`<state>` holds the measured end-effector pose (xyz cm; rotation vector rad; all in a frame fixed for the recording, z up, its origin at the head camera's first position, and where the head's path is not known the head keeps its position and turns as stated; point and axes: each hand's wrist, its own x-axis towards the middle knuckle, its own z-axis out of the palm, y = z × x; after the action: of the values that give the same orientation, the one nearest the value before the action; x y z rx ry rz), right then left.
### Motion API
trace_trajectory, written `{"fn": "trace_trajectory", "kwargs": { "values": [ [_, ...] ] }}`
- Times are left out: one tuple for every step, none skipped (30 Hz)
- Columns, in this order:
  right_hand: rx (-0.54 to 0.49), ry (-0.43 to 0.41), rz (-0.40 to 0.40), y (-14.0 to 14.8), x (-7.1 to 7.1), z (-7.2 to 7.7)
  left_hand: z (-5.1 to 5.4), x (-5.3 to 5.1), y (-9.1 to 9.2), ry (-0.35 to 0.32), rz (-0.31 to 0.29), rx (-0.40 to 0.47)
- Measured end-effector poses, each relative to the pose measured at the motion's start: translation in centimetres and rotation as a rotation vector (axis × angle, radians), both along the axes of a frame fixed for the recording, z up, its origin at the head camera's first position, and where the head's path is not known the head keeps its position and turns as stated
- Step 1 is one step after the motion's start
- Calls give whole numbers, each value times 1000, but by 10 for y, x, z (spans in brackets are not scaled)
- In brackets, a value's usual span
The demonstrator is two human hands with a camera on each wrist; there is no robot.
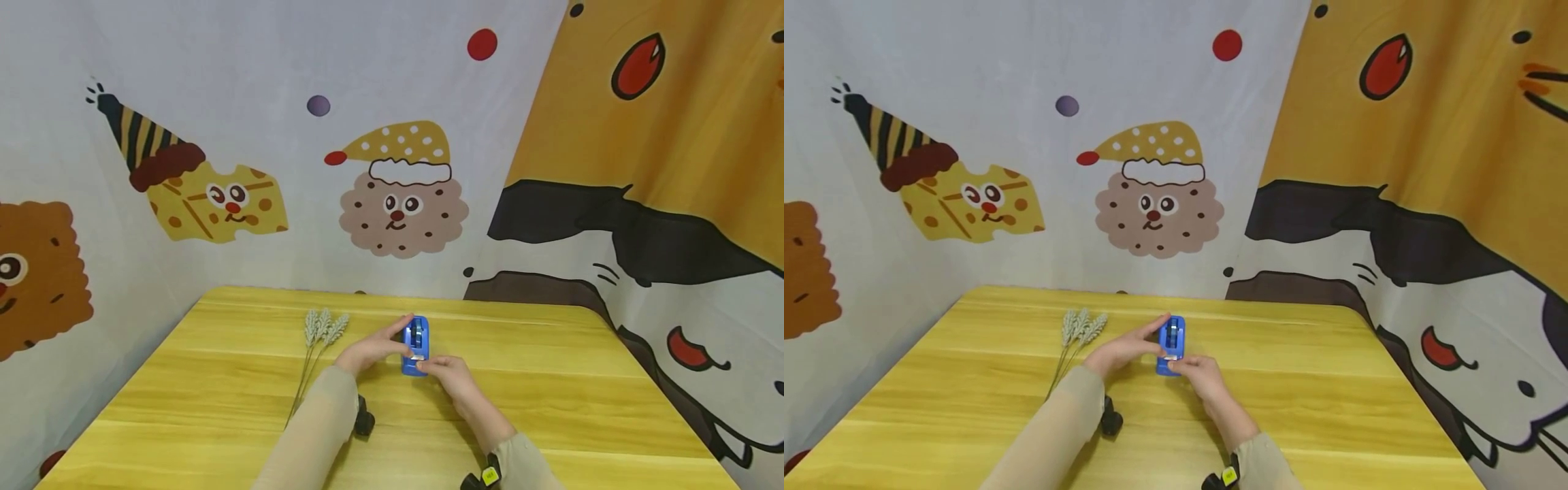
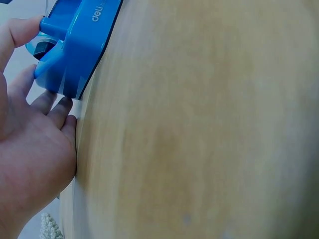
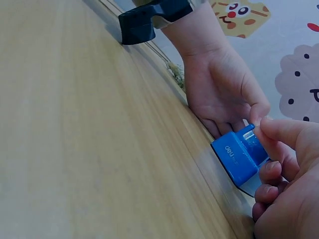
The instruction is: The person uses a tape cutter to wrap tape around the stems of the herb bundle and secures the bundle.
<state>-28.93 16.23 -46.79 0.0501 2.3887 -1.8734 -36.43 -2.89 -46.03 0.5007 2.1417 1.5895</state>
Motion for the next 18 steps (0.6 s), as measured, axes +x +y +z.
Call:
{"fn": "trace_trajectory", "kwargs": {
  "values": [
    [2, 0, -1, 0, 1, 0, 0, 0, 0, 1, 1, -1],
    [9, 1, -3, -1, 2, 0, 0, 0, 0, 0, 2, -6],
    [12, -3, -9, -1, 3, 1, 0, 0, 0, 3, 3, -8],
    [14, -3, -11, -1, 4, 1, 0, 0, 0, 2, 4, -11],
    [16, -6, -12, -1, 5, 1, 0, 0, 0, 4, 6, -12],
    [20, -5, -13, -1, 6, 2, 1, 0, 0, 5, 6, -17],
    [23, -5, -13, -1, 8, 2, 1, 0, 0, 7, 6, -19],
    [28, -5, -13, -1, 9, 3, 1, 1, 1, 9, 6, -22],
    [31, -7, -11, -1, 11, 3, 1, 1, 1, 15, 5, -18],
    [32, -4, -9, -1, 12, 3, 1, 1, 1, 14, 5, -21],
    [35, -5, -8, -1, 13, 4, 1, 1, 0, 19, 4, -20],
    [40, -3, -6, -2, 15, 3, 1, 0, 0, 18, 3, -22],
    [44, -1, -4, -2, 16, 3, 0, 0, 0, 20, 3, -20],
    [50, 2, -1, -2, 17, 3, 0, 0, 0, 20, 3, -17],
    [55, 4, 2, -2, 18, 3, 0, 1, 0, 21, 4, -14],
    [58, 6, 5, -2, 19, 3, 0, 1, 0, 20, 4, -15],
    [65, 5, 10, -1, 20, 2, 0, 1, 0, 21, 3, -12],
    [67, 7, 14, -1, 21, 2, 0, 1, -1, 20, 4, -9]
  ]
}}
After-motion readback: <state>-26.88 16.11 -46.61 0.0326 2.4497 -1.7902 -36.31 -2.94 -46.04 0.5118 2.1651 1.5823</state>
